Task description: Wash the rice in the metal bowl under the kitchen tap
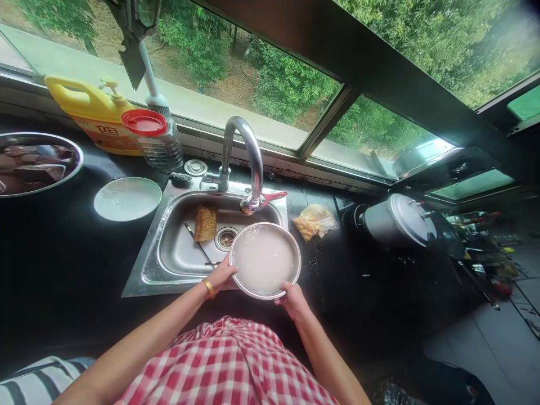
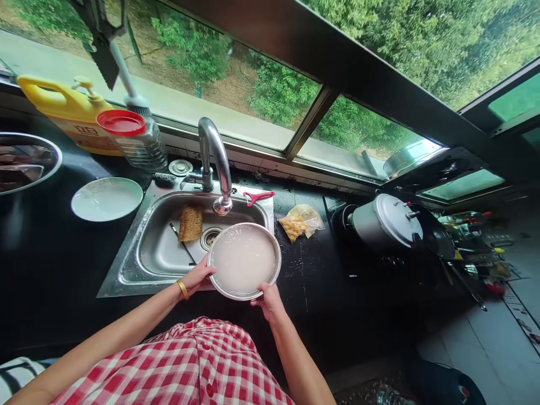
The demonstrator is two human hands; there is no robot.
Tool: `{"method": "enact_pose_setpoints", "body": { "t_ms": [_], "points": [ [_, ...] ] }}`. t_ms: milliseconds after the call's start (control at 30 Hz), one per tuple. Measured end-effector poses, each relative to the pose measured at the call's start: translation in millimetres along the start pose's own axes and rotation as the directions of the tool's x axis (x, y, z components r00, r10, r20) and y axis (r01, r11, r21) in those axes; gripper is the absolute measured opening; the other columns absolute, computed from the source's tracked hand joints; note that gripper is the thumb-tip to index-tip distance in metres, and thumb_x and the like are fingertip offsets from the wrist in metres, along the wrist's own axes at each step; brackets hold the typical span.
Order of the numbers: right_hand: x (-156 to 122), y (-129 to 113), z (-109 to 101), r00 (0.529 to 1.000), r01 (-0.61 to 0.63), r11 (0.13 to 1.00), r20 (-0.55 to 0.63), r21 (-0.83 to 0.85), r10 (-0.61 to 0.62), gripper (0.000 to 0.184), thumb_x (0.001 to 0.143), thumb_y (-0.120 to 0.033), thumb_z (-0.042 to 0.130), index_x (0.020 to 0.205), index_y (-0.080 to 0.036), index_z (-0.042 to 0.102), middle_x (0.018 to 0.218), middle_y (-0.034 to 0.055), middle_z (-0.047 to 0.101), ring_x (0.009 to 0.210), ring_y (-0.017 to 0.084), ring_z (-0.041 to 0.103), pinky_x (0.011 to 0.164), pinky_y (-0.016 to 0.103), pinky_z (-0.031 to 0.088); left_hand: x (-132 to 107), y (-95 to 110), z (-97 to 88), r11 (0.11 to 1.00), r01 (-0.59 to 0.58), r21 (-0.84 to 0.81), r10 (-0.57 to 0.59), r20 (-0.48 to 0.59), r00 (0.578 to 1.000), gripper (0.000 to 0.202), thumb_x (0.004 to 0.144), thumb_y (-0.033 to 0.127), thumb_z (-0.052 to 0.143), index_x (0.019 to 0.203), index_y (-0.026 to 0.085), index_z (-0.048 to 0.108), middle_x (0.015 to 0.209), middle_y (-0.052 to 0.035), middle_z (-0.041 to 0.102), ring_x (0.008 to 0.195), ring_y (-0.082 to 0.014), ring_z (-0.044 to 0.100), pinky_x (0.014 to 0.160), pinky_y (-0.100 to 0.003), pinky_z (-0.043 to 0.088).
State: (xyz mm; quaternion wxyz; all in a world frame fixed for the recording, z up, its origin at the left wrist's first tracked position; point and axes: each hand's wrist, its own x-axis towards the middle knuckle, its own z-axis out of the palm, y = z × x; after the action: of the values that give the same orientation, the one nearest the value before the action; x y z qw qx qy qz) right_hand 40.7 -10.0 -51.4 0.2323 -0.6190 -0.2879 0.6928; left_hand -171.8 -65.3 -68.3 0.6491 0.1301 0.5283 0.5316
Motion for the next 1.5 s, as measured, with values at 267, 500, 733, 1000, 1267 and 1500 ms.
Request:
{"method": "enact_pose_setpoints", "body": {
  "t_ms": [267, 500, 733, 1000, 1267, 1500],
  "points": [
    [-9.5, -2.4, -16.7, 0.999, -0.018, 0.991, -0.033, -0.135, 0.013, 0.013, 0.056, -0.015, 0.044, 0.065, -0.012, 0.052, 0.042, 0.0038, 0.052, 0.034, 0.013, 0.047, 0.03, 0.022, 0.042, -9.4, -14.2, 12.1, 0.995, 0.092, -0.048, -0.09, 0.049, 0.995, 0.081, 0.057, 0.012, 0.055, 0.133, 0.029, 0.035, 0.115, -0.0082, 0.057, 0.076, -0.0172, 0.059, 0.063, -0.031, 0.051],
    [-18.7, -7.8, -26.7, 0.997, -0.032, 0.975, -0.079, -0.22, 0.015, 0.006, 0.059, -0.015, 0.044, 0.064, -0.016, 0.047, 0.039, 0.0025, 0.05, 0.033, 0.013, 0.047, 0.03, 0.022, 0.039, -9.2, -23.6, 17.9, 0.995, 0.094, -0.042, -0.089, 0.097, 0.991, 0.08, 0.057, 0.013, 0.053, 0.134, 0.028, 0.036, 0.116, -0.0093, 0.056, 0.071, -0.0153, 0.057, 0.061, -0.03, 0.051],
    [-24.6, -14.2, -38.8, 0.998, -0.022, 0.954, -0.07, -0.3, 0.001, 0.014, 0.062, -0.014, 0.043, 0.073, -0.013, 0.05, 0.048, 0.0048, 0.056, 0.039, 0.016, 0.054, 0.039, 0.026, 0.047, -9.8, -34.8, 23.5, 0.992, 0.1, -0.075, -0.09, 0.137, 0.986, 0.079, 0.059, 0.011, 0.054, 0.133, 0.031, 0.035, 0.119, -0.0081, 0.054, 0.076, -0.0157, 0.058, 0.066, -0.034, 0.053],
    [-23.9, -16.2, -49.1, 0.984, 0.052, 0.921, -0.137, -0.386, -0.113, 0.032, 0.06, -0.013, 0.048, 0.092, -0.013, 0.051, 0.065, 0.0037, 0.062, 0.05, 0.019, 0.061, 0.05, 0.032, 0.052, -13.4, -36.6, 27.7, 0.987, 0.133, -0.09, -0.119, 0.151, 0.981, 0.08, 0.06, 0.011, 0.056, 0.133, 0.032, 0.032, 0.119, -0.0068, 0.055, 0.08, -0.0164, 0.059, 0.065, -0.032, 0.054],
    [-31.2, -28.4, -50.4, 0.927, 0.204, 0.841, -0.177, -0.501, -0.33, 0.041, 0.056, -0.015, 0.054, 0.096, -0.016, 0.057, 0.097, 0.0075, 0.063, 0.089, 0.025, 0.058, 0.072, 0.033, 0.048, -17.0, -32.0, 31.6, 0.983, 0.149, -0.103, -0.13, 0.175, 0.976, 0.08, 0.06, 0.011, 0.054, 0.134, 0.03, 0.03, 0.123, -0.0088, 0.052, 0.07, -0.0135, 0.058, 0.062, -0.033, 0.053],
    [-36.0, -37.1, -47.7, 0.922, 0.211, 0.808, -0.163, -0.551, -0.352, 0.062, 0.056, -0.017, 0.052, 0.118, -0.017, 0.053, 0.109, 0.0071, 0.061, 0.101, 0.026, 0.052, 0.085, 0.036, 0.043, -14.1, -35.9, 30.0, 0.978, 0.169, -0.119, -0.141, 0.211, 0.967, 0.083, 0.062, 0.011, 0.054, 0.135, 0.032, 0.023, 0.122, -0.0086, 0.051, 0.072, -0.014, 0.059, 0.066, -0.036, 0.054]
  ]
}}
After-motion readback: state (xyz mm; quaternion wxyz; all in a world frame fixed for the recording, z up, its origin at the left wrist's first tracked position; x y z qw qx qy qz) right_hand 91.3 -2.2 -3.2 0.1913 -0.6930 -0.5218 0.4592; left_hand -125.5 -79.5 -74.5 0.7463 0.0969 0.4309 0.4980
